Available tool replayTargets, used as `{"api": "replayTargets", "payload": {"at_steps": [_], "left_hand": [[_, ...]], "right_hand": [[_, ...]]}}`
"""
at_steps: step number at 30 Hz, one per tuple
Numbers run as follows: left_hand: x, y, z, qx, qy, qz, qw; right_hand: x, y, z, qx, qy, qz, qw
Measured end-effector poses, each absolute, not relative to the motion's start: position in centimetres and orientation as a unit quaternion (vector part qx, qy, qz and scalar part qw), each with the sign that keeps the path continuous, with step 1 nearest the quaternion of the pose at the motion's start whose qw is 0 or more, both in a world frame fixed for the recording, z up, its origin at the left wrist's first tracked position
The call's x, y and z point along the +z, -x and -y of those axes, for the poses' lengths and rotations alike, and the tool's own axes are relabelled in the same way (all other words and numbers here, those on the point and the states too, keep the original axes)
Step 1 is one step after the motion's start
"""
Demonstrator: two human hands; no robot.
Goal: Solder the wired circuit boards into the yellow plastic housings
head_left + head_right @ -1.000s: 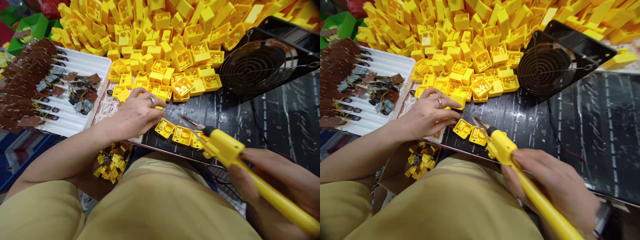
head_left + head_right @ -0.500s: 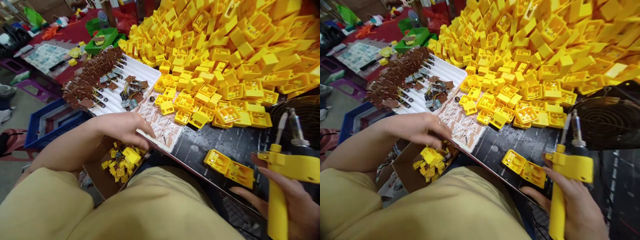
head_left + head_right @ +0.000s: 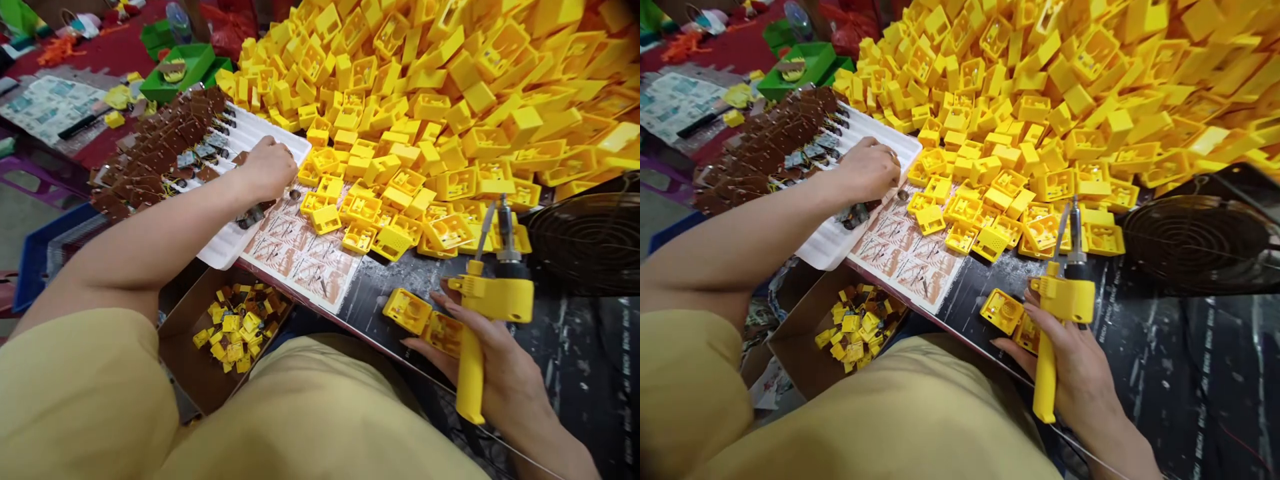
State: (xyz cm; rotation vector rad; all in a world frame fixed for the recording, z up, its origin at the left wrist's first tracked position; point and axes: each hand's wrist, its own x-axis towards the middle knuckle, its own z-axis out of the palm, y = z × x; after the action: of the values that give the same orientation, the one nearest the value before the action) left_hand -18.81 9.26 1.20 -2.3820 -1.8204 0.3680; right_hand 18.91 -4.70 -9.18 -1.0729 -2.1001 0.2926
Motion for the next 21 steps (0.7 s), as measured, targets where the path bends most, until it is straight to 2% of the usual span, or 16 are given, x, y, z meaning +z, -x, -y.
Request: {"api": "replayTargets", "payload": {"at_steps": [3, 7, 12, 15, 18, 21], "left_hand": [[4.3, 18.9, -8.5, 0.047, 0.759, 0.649, 0.017], [6.8, 17.3, -7.0, -0.149, 0.741, 0.639, -0.144], [2.6, 12.9, -5.1, -0.259, 0.629, 0.563, -0.469], [-0.5, 10.2, -3.7, -0.305, 0.51, 0.523, -0.611], [-2.0, 7.9, -2.2, -0.342, 0.403, 0.48, -0.7], [-2.5, 6.1, -1.0, -0.359, 0.375, 0.451, -0.726]], "right_hand": [[-8.3, -19.4, 4.7, 0.085, 0.393, 0.844, 0.356], [-7.6, -19.4, 4.4, 0.063, 0.379, 0.85, 0.361], [-7.5, -19.3, 4.8, 0.078, 0.388, 0.826, 0.401], [-7.2, -18.5, 5.7, 0.109, 0.397, 0.79, 0.453], [-6.5, -17.0, 6.2, 0.115, 0.417, 0.757, 0.489], [-5.7, -15.1, 6.2, 0.129, 0.424, 0.761, 0.474]]}}
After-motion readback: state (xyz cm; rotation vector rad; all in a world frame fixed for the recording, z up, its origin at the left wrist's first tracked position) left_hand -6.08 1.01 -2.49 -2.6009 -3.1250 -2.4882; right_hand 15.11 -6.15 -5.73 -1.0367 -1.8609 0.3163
